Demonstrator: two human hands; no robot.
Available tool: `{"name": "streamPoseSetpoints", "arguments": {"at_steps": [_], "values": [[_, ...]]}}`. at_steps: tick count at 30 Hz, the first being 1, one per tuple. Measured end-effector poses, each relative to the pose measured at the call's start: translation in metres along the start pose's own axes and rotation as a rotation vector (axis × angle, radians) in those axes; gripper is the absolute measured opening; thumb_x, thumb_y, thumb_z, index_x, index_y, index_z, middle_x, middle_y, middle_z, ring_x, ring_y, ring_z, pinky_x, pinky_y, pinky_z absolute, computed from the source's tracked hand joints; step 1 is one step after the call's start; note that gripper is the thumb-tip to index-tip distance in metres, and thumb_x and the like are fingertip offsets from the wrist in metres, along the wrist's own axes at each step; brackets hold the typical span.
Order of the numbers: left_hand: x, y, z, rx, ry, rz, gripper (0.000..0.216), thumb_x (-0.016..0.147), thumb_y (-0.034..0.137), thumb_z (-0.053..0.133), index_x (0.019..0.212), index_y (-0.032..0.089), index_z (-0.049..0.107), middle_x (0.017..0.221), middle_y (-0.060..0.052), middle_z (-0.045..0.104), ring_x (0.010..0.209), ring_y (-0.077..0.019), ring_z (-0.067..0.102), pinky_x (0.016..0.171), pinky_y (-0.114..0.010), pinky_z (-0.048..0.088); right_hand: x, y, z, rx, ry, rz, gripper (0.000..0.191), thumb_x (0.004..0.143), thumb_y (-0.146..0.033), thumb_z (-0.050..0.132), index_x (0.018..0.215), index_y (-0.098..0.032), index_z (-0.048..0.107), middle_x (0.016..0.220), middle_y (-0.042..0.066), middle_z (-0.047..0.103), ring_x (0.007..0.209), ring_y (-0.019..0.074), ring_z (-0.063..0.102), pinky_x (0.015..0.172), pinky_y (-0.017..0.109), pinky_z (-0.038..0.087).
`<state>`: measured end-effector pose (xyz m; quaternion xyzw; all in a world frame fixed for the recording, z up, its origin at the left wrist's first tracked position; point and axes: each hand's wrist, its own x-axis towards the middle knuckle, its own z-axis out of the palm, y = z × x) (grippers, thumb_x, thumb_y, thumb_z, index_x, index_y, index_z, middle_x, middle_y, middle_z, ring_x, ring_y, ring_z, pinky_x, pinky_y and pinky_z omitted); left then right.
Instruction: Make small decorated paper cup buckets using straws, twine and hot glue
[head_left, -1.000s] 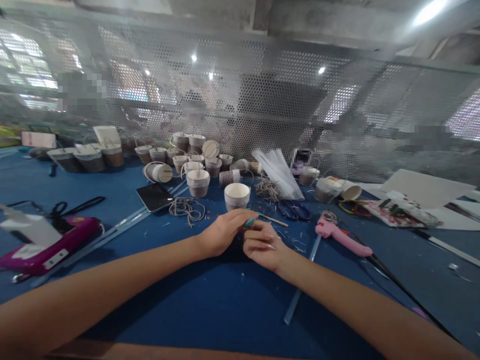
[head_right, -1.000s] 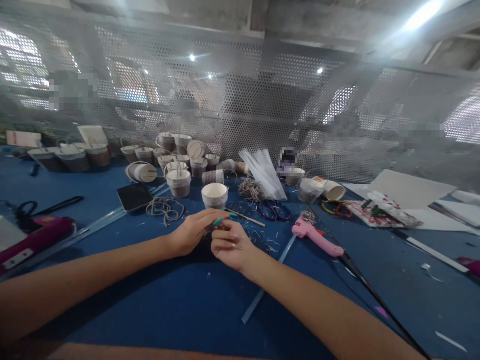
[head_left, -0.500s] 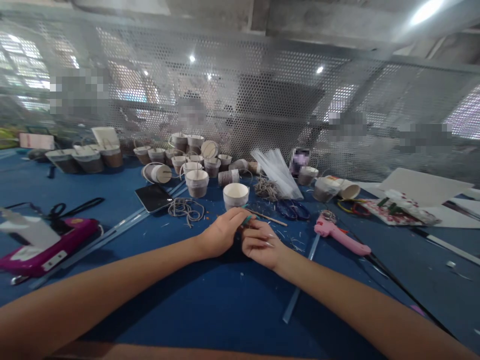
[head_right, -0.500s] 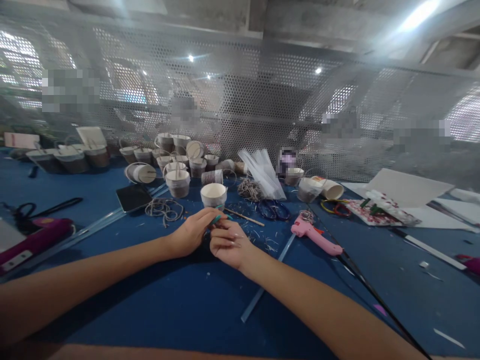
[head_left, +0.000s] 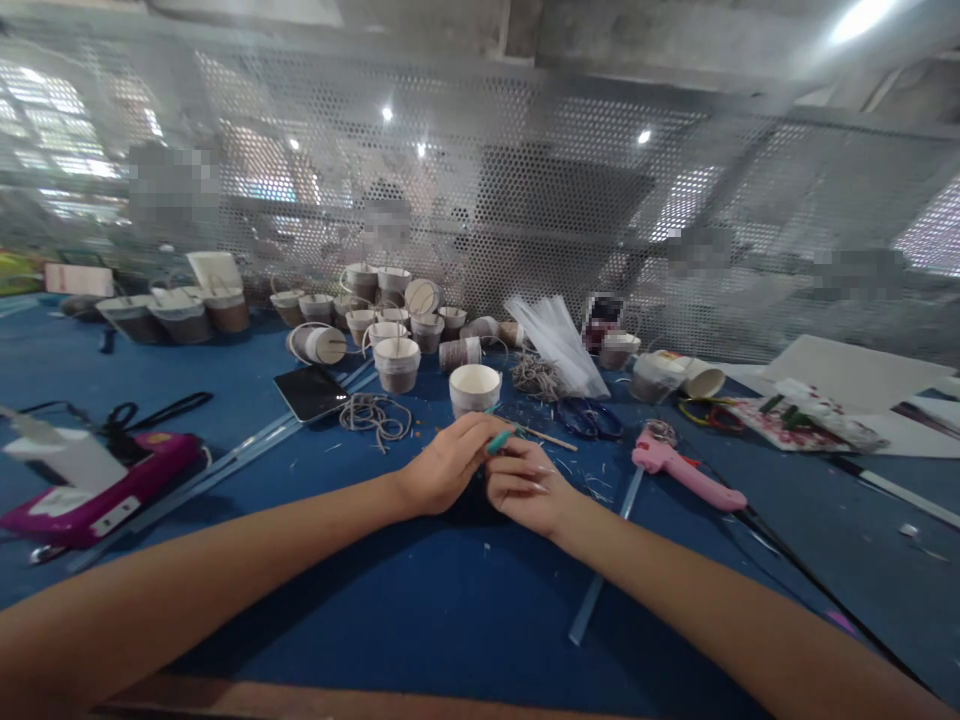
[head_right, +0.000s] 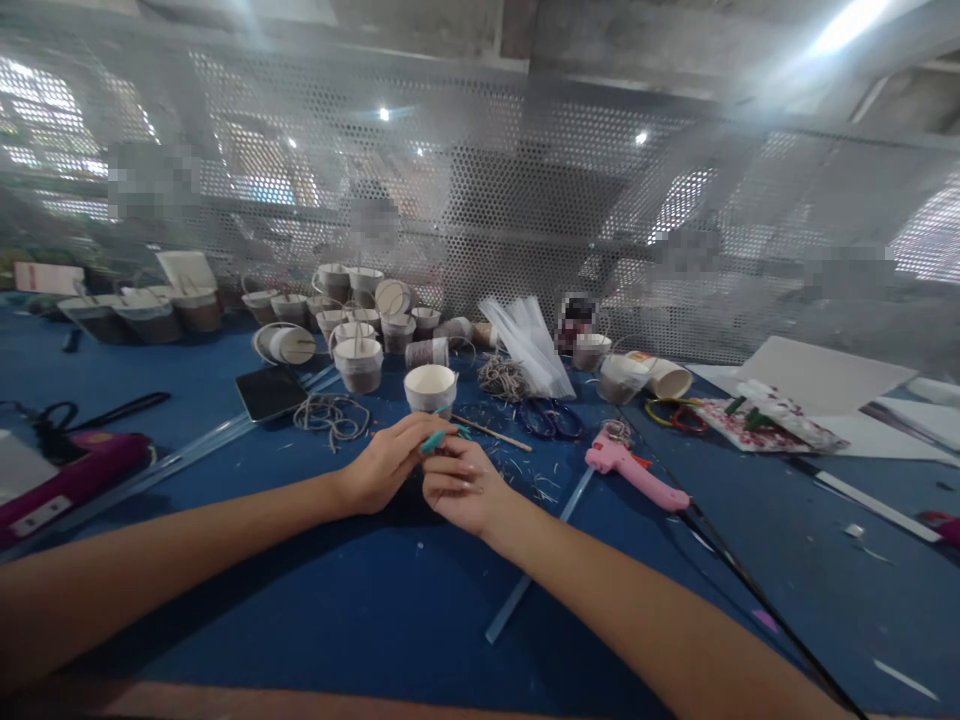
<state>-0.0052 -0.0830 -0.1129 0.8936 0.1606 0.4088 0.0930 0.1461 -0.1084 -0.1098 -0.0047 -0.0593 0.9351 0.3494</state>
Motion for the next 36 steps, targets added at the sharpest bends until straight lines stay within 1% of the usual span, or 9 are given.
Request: {"name": "streamPoseSetpoints", "arguments": {"at_steps": [5, 11, 15, 18, 22, 25, 30, 33, 36], "values": [[0.002, 0.001, -0.002, 0.017, -0.015, 0.030, 0.029, 0.088, 0.007, 0.032, 0.109, 0.013, 0.051, 0.103, -0.012, 0.061, 0.097, -0.0164, 0.059, 0.086, -0.032, 0.051, -0.001, 0.002, 0.000, 0.011, 0.001, -0.021, 0.042, 0.095, -0.012, 0.018, 0.063, -0.015, 0.045, 0.033, -0.011, 0.024, 0.024, 0.0016, 0.029, 0.029, 0.009, 0.021], [0.003, 0.002, -0.002, 0.056, -0.011, 0.059, 0.030, 0.085, 0.007, 0.033, 0.109, 0.012, 0.050, 0.105, -0.013, 0.060, 0.100, -0.0181, 0.057, 0.085, -0.034, 0.052, 0.000, 0.002, -0.001, 0.050, 0.009, -0.011, 0.040, 0.096, -0.015, 0.021, 0.065, -0.015, 0.045, 0.034, -0.012, 0.025, 0.023, 0.0005, 0.030, 0.029, 0.008, 0.020], [0.003, 0.001, -0.001, 0.075, -0.016, 0.047, 0.031, 0.083, 0.003, 0.033, 0.108, 0.012, 0.049, 0.103, -0.012, 0.060, 0.099, -0.0175, 0.058, 0.083, -0.032, 0.052, 0.001, 0.000, -0.002, 0.038, 0.016, -0.002, 0.039, 0.097, -0.016, 0.020, 0.068, -0.015, 0.046, 0.035, -0.012, 0.026, 0.023, 0.0003, 0.031, 0.028, 0.008, 0.019], [0.002, -0.001, 0.001, 0.073, 0.003, 0.041, 0.034, 0.078, 0.000, 0.034, 0.107, 0.011, 0.049, 0.101, -0.012, 0.060, 0.098, -0.0179, 0.058, 0.083, -0.033, 0.052, 0.001, 0.000, -0.001, 0.024, 0.013, -0.002, 0.041, 0.097, -0.017, 0.017, 0.069, -0.015, 0.046, 0.035, -0.012, 0.022, 0.023, 0.0006, 0.029, 0.029, 0.009, 0.018], [0.001, -0.003, 0.002, 0.023, 0.026, -0.018, 0.041, 0.072, -0.005, 0.032, 0.105, 0.012, 0.049, 0.096, -0.010, 0.060, 0.089, -0.0152, 0.060, 0.075, -0.028, 0.054, 0.000, 0.000, 0.003, -0.033, 0.006, 0.010, 0.043, 0.097, -0.016, 0.011, 0.072, -0.014, 0.046, 0.037, -0.012, 0.023, 0.024, 0.0001, 0.031, 0.028, 0.009, 0.017], [0.001, -0.002, -0.001, -0.046, 0.036, -0.055, 0.036, 0.079, -0.001, 0.031, 0.106, 0.012, 0.050, 0.097, -0.010, 0.061, 0.089, -0.0142, 0.061, 0.074, -0.026, 0.054, -0.001, 0.001, 0.005, -0.087, -0.003, 0.026, 0.042, 0.096, -0.015, 0.011, 0.070, -0.013, 0.044, 0.035, -0.012, 0.021, 0.025, 0.0001, 0.031, 0.028, 0.008, 0.017], [0.000, 0.001, -0.004, -0.154, 0.088, -0.117, 0.029, 0.093, 0.016, 0.030, 0.112, 0.015, 0.052, 0.100, -0.010, 0.063, 0.089, -0.0137, 0.062, 0.078, -0.026, 0.052, 0.000, -0.002, 0.003, -0.101, -0.042, 0.038, 0.040, 0.096, -0.017, 0.016, 0.071, -0.011, 0.046, 0.035, -0.011, 0.026, 0.025, -0.0004, 0.031, 0.028, 0.007, 0.018], [0.000, -0.001, -0.004, -0.102, 0.116, -0.058, 0.032, 0.094, 0.020, 0.029, 0.120, 0.015, 0.048, 0.107, -0.012, 0.062, 0.095, -0.0154, 0.061, 0.083, -0.029, 0.052, 0.001, -0.004, 0.001, -0.088, -0.030, 0.044, 0.037, 0.096, -0.018, 0.019, 0.074, -0.011, 0.048, 0.035, -0.011, 0.028, 0.025, 0.0003, 0.031, 0.028, 0.008, 0.020], [0.000, -0.008, -0.008, 0.106, 0.110, 0.116, 0.033, 0.092, 0.022, 0.037, 0.123, 0.012, 0.047, 0.114, -0.015, 0.059, 0.108, -0.0210, 0.054, 0.091, -0.039, 0.048, 0.000, -0.006, -0.002, -0.072, -0.009, 0.036, 0.035, 0.096, -0.017, 0.021, 0.073, -0.012, 0.047, 0.033, -0.011, 0.028, 0.025, 0.0007, 0.032, 0.029, 0.008, 0.023]]}}
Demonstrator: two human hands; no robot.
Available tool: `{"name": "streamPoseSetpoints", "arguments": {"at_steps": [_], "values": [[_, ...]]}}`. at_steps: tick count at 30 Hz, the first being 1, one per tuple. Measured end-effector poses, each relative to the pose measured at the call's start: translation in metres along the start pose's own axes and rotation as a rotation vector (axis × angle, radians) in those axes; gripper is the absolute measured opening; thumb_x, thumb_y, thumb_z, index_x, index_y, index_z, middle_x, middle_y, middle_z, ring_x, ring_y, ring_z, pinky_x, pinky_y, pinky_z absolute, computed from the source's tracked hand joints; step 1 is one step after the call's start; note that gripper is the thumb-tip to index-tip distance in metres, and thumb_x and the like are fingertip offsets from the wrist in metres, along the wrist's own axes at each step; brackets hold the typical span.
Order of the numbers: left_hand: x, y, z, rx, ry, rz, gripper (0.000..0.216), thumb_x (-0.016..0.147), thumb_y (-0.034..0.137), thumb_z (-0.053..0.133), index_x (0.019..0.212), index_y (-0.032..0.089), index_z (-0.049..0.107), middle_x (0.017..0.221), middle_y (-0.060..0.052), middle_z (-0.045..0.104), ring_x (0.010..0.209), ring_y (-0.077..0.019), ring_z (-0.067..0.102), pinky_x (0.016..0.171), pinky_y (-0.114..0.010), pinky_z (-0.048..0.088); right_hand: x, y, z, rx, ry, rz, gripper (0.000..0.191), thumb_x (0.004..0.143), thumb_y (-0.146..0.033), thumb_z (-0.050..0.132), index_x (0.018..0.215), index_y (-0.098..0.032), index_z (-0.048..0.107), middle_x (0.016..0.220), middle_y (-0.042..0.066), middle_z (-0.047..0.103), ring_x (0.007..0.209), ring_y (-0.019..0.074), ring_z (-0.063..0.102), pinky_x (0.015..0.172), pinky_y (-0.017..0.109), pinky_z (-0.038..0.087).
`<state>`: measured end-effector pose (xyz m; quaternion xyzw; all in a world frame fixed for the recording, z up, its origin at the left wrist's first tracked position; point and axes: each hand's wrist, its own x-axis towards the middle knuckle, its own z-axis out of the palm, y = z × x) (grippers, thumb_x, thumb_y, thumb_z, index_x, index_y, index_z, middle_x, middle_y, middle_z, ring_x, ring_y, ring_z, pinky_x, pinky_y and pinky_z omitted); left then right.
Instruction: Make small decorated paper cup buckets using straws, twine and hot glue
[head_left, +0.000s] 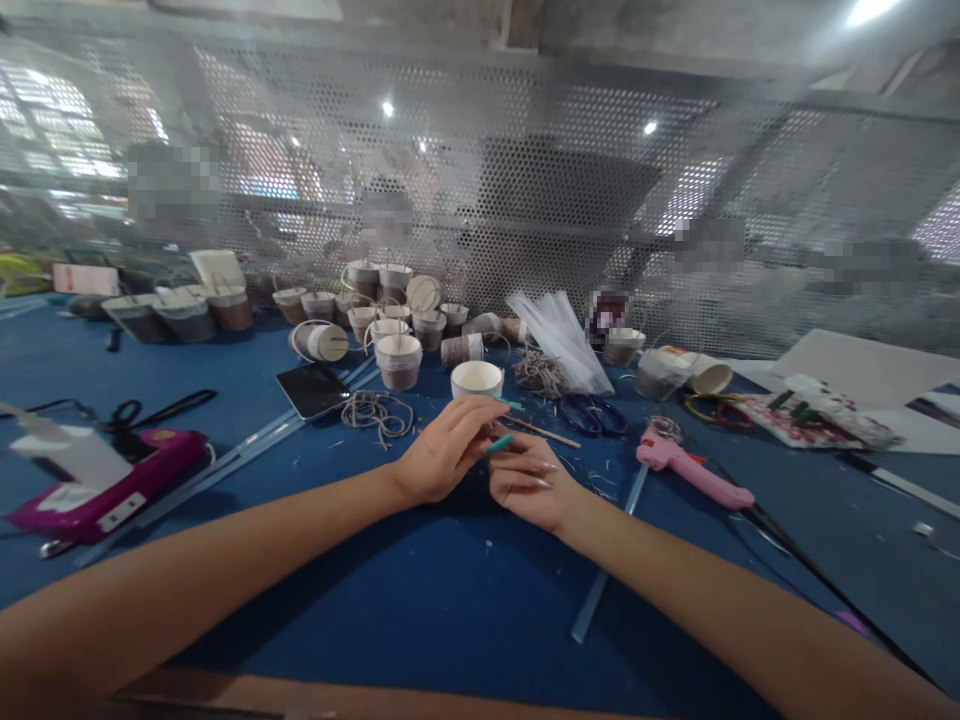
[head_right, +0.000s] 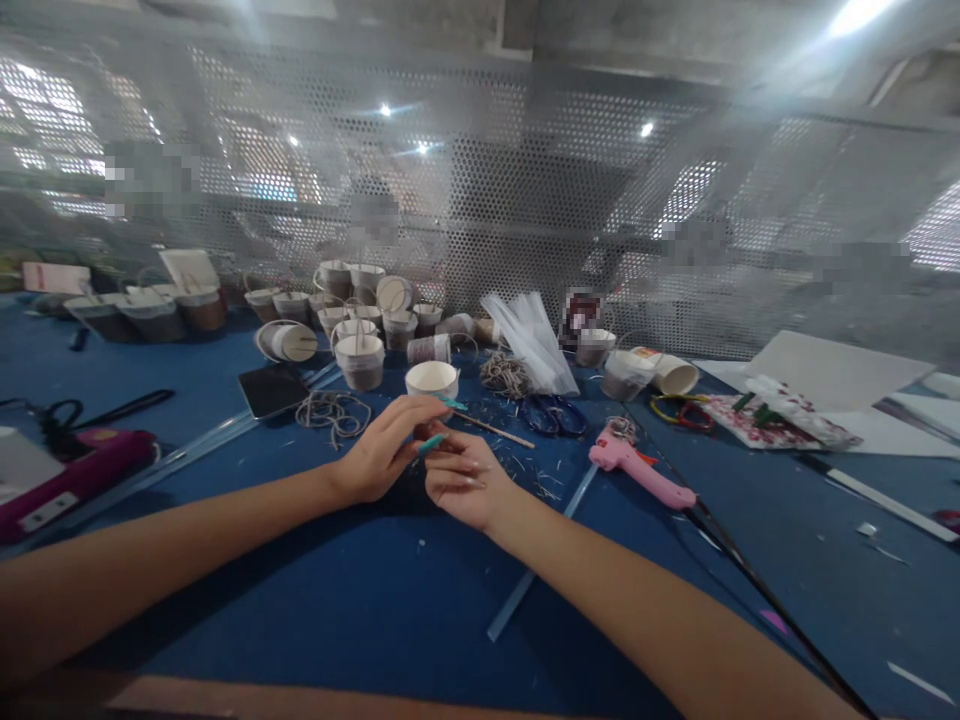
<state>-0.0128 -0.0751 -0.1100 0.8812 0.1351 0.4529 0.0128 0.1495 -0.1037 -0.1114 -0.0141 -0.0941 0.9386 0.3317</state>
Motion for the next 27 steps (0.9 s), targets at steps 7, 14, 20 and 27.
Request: {"name": "streamPoseSetpoints", "arguments": {"at_steps": [7, 14, 20, 27], "values": [[-0.001, -0.016, -0.002, 0.133, 0.024, 0.172, 0.024, 0.087, 0.014, 0.048, 0.108, 0.017, 0.060, 0.103, -0.007, 0.068, 0.105, -0.0194, 0.058, 0.097, -0.044, 0.044, 0.001, -0.001, -0.001, -0.053, 0.067, 0.014, 0.040, 0.096, -0.016, 0.017, 0.071, -0.011, 0.048, 0.033, -0.010, 0.031, 0.024, 0.0006, 0.030, 0.028, 0.009, 0.021], [0.007, 0.015, 0.007, -0.171, 0.114, -0.314, 0.019, 0.087, 0.016, 0.045, 0.081, 0.014, 0.063, 0.082, -0.007, 0.067, 0.078, -0.0140, 0.063, 0.073, -0.029, 0.052, 0.001, 0.002, 0.004, -0.113, 0.100, -0.005, 0.047, 0.097, -0.018, 0.010, 0.077, -0.009, 0.051, 0.032, -0.011, 0.028, 0.021, -0.0001, 0.021, 0.027, 0.007, 0.018], [0.007, 0.022, 0.008, -0.090, 0.153, -0.404, 0.020, 0.086, 0.015, 0.044, 0.069, 0.014, 0.055, 0.066, -0.002, 0.060, 0.061, -0.0108, 0.055, 0.059, -0.023, 0.046, 0.004, 0.002, 0.002, -0.204, 0.050, 0.033, 0.044, 0.095, -0.012, 0.010, 0.077, -0.012, 0.049, 0.035, -0.010, 0.032, 0.023, 0.0014, 0.024, 0.025, 0.008, 0.014], [0.006, 0.017, 0.005, -0.187, 0.173, -0.359, 0.019, 0.088, 0.020, 0.047, 0.080, 0.014, 0.063, 0.074, -0.003, 0.065, 0.067, -0.0110, 0.060, 0.063, -0.022, 0.049, 0.001, 0.004, 0.006, -0.129, 0.003, -0.014, 0.030, 0.091, -0.010, 0.022, 0.080, -0.010, 0.049, 0.048, -0.007, 0.048, 0.026, -0.0017, 0.028, 0.026, 0.008, 0.019]]}}
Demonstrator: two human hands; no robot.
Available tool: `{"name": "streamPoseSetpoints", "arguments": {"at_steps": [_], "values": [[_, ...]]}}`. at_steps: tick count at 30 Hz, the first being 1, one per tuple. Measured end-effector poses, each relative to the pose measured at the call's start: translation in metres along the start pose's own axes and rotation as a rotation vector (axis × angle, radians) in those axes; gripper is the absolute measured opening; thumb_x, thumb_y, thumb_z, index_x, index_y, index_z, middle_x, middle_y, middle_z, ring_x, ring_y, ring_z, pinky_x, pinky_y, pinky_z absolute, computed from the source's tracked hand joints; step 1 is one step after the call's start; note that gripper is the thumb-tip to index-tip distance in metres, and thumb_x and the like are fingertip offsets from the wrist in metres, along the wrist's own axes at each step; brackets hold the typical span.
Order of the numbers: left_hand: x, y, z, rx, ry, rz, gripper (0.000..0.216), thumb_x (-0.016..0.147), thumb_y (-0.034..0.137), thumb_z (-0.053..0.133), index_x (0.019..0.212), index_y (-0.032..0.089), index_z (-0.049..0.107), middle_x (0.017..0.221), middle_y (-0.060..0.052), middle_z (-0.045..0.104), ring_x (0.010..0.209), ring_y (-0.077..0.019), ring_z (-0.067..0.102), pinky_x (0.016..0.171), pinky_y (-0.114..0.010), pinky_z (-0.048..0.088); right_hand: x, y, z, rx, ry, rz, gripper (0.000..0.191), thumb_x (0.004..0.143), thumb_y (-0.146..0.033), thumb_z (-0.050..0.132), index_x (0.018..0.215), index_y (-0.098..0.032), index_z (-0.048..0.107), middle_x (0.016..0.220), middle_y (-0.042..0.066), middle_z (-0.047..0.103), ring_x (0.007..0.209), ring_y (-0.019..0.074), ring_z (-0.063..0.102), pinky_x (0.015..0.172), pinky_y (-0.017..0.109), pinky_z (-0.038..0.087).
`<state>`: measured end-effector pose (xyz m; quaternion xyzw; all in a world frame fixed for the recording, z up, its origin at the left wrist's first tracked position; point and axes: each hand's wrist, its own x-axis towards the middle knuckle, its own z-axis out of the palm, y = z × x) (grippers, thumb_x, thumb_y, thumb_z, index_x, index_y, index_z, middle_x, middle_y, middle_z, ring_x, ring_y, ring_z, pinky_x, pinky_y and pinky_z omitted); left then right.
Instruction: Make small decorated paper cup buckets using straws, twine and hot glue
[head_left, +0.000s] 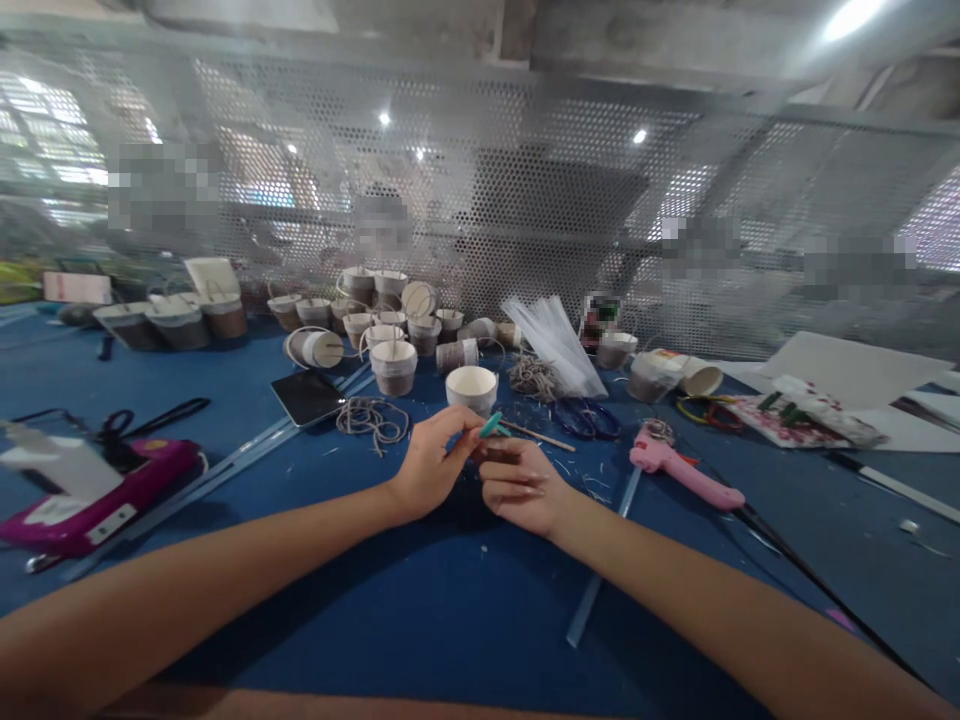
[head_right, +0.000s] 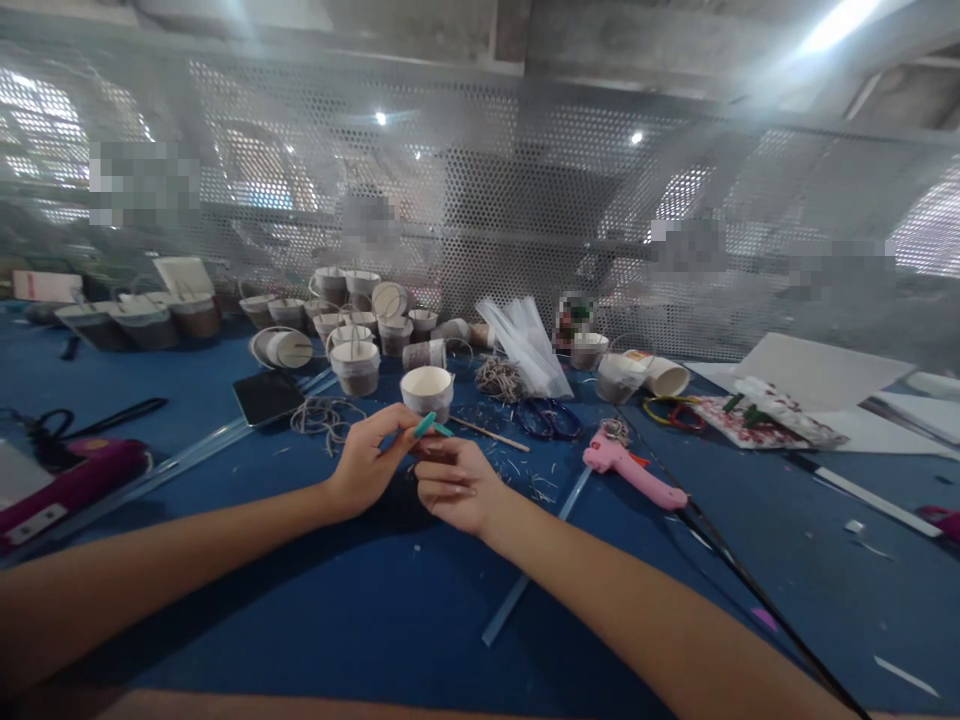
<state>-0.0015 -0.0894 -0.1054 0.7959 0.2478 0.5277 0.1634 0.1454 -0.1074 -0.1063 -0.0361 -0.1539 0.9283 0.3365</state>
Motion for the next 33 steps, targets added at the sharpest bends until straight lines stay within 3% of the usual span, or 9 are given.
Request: {"name": "streamPoseSetpoints", "arguments": {"at_steps": [4, 9, 16, 22, 24, 27, 30, 33], "values": [[0.002, -0.007, -0.002, -0.125, -0.034, 0.037, 0.014, 0.080, 0.022, 0.062, 0.089, 0.016, 0.069, 0.089, -0.008, 0.071, 0.083, -0.0160, 0.066, 0.076, -0.028, 0.053, -0.002, -0.003, -0.005, 0.049, -0.034, 0.022, 0.025, 0.089, -0.012, 0.028, 0.073, -0.011, 0.047, 0.043, -0.009, 0.042, 0.025, -0.0017, 0.029, 0.028, 0.007, 0.022], [0.001, -0.005, 0.001, -0.193, 0.022, 0.006, 0.011, 0.076, 0.017, 0.065, 0.084, 0.018, 0.072, 0.089, -0.007, 0.073, 0.081, -0.0169, 0.068, 0.077, -0.031, 0.056, -0.003, -0.003, -0.008, 0.048, -0.066, 0.067, 0.022, 0.088, -0.013, 0.032, 0.075, -0.010, 0.050, 0.032, -0.013, 0.027, 0.024, -0.0002, 0.030, 0.030, 0.006, 0.024], [0.004, 0.022, 0.016, -0.351, 0.234, -0.292, 0.006, 0.073, 0.018, 0.067, 0.076, 0.017, 0.073, 0.084, -0.005, 0.073, 0.082, -0.0180, 0.066, 0.080, -0.034, 0.055, 0.001, 0.007, 0.001, 0.235, 0.019, -0.073, 0.027, 0.091, -0.015, 0.032, 0.070, -0.013, 0.048, 0.045, -0.008, 0.049, 0.025, -0.0020, 0.031, 0.026, 0.006, 0.022], [0.009, 0.021, 0.017, -0.496, 0.271, -0.332, 0.015, 0.077, 0.028, 0.065, 0.072, 0.015, 0.066, 0.075, -0.003, 0.067, 0.078, -0.0149, 0.062, 0.079, -0.033, 0.051, 0.000, 0.001, 0.004, 0.209, -0.040, -0.112, 0.023, 0.091, -0.012, 0.030, 0.075, -0.013, 0.047, 0.058, -0.005, 0.056, 0.028, -0.0034, 0.034, 0.027, 0.005, 0.023], [0.011, 0.012, 0.011, -0.486, 0.271, -0.257, 0.022, 0.077, 0.035, 0.064, 0.088, 0.015, 0.064, 0.078, -0.002, 0.063, 0.076, -0.0135, 0.060, 0.077, -0.032, 0.050, -0.001, -0.002, 0.004, 0.188, -0.038, -0.124, 0.022, 0.092, -0.012, 0.029, 0.079, -0.013, 0.047, 0.055, -0.007, 0.052, 0.027, -0.0036, 0.034, 0.027, 0.004, 0.022], [0.015, -0.003, -0.003, -0.236, 0.194, 0.008, 0.055, 0.066, 0.038, 0.074, 0.113, 0.019, 0.055, 0.092, -0.004, 0.060, 0.088, -0.0166, 0.054, 0.086, -0.035, 0.044, -0.003, -0.005, 0.004, 0.095, -0.044, -0.097, 0.025, 0.093, -0.011, 0.026, 0.076, -0.014, 0.044, 0.045, -0.011, 0.039, 0.026, -0.0032, 0.031, 0.029, 0.004, 0.021], [0.020, -0.009, -0.016, 0.017, 0.078, 0.191, 0.055, 0.067, 0.037, 0.074, 0.116, 0.021, 0.053, 0.089, -0.004, 0.061, 0.087, -0.0179, 0.051, 0.082, -0.034, 0.042, -0.002, -0.006, 0.004, -0.023, -0.022, -0.054, 0.028, 0.094, -0.012, 0.022, 0.075, -0.014, 0.042, 0.058, -0.007, 0.048, 0.027, -0.0053, 0.029, 0.028, 0.004, 0.019], [0.024, -0.005, -0.023, 0.082, -0.004, 0.309, 0.054, 0.071, 0.040, 0.069, 0.118, 0.021, 0.051, 0.083, -0.003, 0.061, 0.081, -0.0168, 0.052, 0.080, -0.033, 0.041, 0.000, -0.008, 0.002, -0.140, -0.010, -0.038, 0.028, 0.094, -0.011, 0.019, 0.080, -0.014, 0.044, 0.062, -0.007, 0.049, 0.026, -0.0052, 0.024, 0.028, 0.005, 0.018]]}}
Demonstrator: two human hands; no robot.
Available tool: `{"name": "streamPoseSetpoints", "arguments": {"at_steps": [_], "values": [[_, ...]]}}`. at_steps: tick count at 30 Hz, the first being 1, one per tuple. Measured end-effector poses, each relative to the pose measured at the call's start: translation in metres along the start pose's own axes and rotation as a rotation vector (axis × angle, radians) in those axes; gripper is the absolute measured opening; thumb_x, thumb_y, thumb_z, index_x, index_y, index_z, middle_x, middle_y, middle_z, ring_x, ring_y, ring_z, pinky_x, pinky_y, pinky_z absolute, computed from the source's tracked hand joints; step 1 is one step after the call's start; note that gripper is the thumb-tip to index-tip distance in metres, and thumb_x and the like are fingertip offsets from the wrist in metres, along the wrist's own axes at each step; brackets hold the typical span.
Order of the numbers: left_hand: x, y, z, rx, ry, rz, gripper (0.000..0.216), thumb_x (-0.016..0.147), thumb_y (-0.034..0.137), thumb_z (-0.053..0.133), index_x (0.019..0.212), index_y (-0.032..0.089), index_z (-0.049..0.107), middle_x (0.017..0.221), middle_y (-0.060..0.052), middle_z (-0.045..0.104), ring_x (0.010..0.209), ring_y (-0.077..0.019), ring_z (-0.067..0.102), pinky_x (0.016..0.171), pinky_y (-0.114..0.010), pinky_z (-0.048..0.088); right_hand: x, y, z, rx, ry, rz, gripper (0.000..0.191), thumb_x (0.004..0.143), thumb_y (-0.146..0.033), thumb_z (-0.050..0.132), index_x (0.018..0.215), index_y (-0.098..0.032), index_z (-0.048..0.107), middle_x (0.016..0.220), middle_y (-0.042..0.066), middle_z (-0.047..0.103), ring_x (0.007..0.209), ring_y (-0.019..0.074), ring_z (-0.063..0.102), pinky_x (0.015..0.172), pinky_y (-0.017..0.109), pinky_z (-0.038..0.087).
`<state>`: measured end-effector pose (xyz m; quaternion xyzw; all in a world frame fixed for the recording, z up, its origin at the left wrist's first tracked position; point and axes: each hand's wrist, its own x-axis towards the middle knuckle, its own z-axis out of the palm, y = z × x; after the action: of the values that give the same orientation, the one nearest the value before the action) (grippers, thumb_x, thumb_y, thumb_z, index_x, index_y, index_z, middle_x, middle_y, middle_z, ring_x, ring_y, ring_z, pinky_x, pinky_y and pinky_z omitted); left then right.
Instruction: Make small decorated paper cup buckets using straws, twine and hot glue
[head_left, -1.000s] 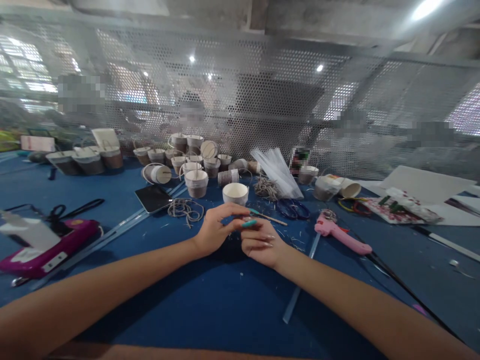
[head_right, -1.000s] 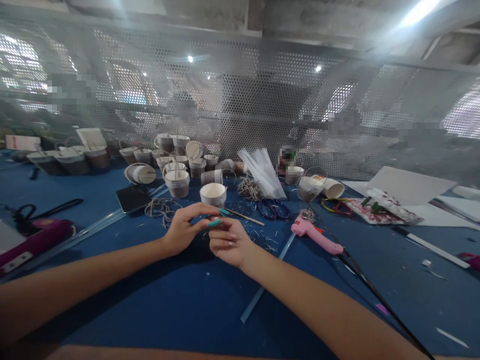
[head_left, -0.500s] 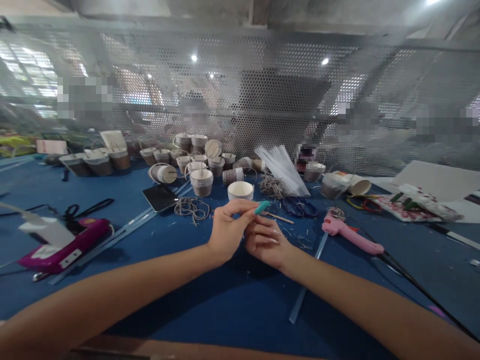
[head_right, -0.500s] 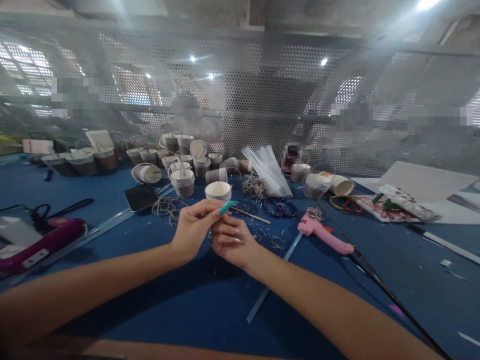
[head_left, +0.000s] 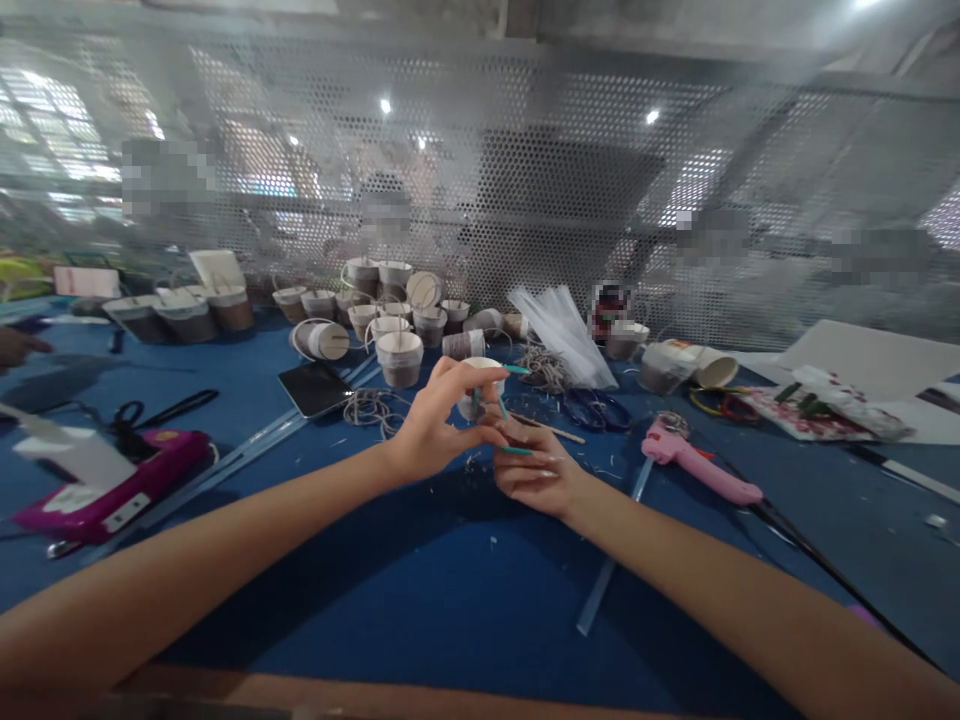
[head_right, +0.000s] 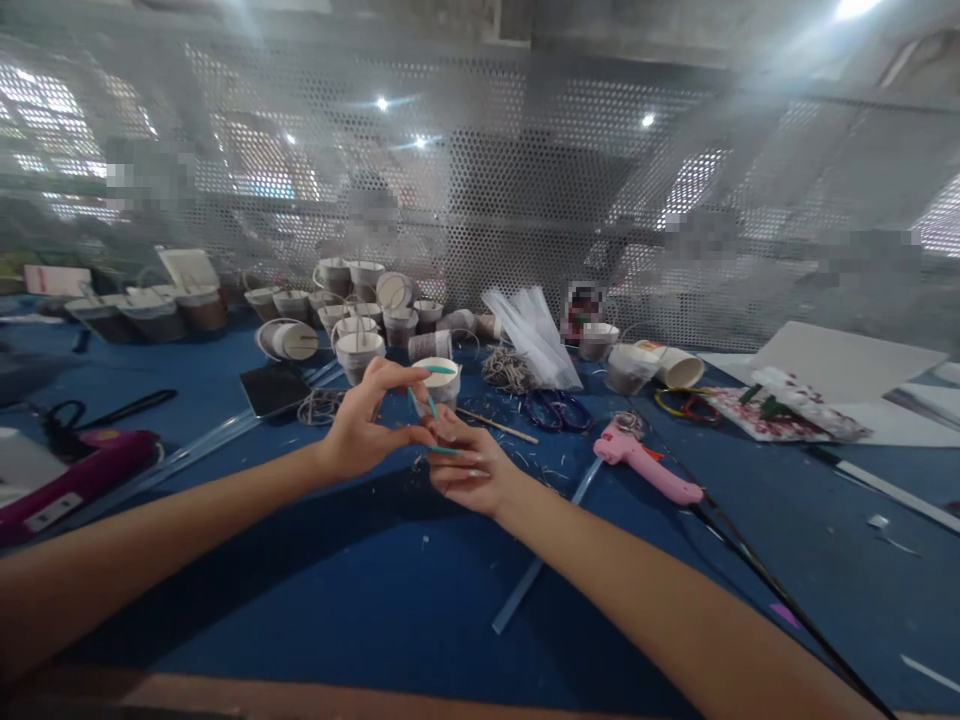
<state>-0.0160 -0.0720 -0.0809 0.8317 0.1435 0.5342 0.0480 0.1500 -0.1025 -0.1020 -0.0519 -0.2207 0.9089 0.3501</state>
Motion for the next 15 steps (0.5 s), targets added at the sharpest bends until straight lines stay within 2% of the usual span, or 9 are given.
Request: {"name": "streamPoseSetpoints", "arguments": {"at_steps": [3, 8, 15], "values": [[0.004, 0.005, -0.002, 0.006, -0.036, 0.047, 0.053, 0.071, 0.037, 0.069, 0.118, 0.022, 0.050, 0.081, -0.002, 0.062, 0.079, -0.0161, 0.051, 0.076, -0.031, 0.042, 0.001, -0.001, -0.003, -0.111, -0.017, -0.018, 0.029, 0.092, -0.007, 0.018, 0.082, -0.017, 0.044, 0.061, -0.008, 0.046, 0.026, -0.0039, 0.019, 0.028, 0.005, 0.018], [0.005, 0.004, -0.003, 0.021, -0.044, 0.074, 0.058, 0.068, 0.025, 0.074, 0.121, 0.023, 0.049, 0.079, 0.001, 0.063, 0.078, -0.0141, 0.051, 0.075, -0.027, 0.044, 0.001, -0.006, -0.004, -0.246, -0.085, -0.049, 0.020, 0.092, -0.009, 0.028, 0.083, -0.018, 0.043, 0.061, -0.009, 0.047, 0.027, -0.0033, 0.018, 0.028, 0.005, 0.017], [0.002, 0.008, -0.003, 0.114, -0.115, 0.061, 0.063, 0.078, 0.030, 0.064, 0.132, 0.020, 0.036, 0.076, 0.000, 0.061, 0.079, -0.0148, 0.050, 0.073, -0.026, 0.046, 0.002, -0.010, -0.007, -0.272, -0.118, -0.085, 0.018, 0.091, -0.008, 0.031, 0.082, -0.017, 0.044, 0.053, -0.012, 0.042, 0.026, -0.0028, 0.014, 0.028, 0.006, 0.020]]}}
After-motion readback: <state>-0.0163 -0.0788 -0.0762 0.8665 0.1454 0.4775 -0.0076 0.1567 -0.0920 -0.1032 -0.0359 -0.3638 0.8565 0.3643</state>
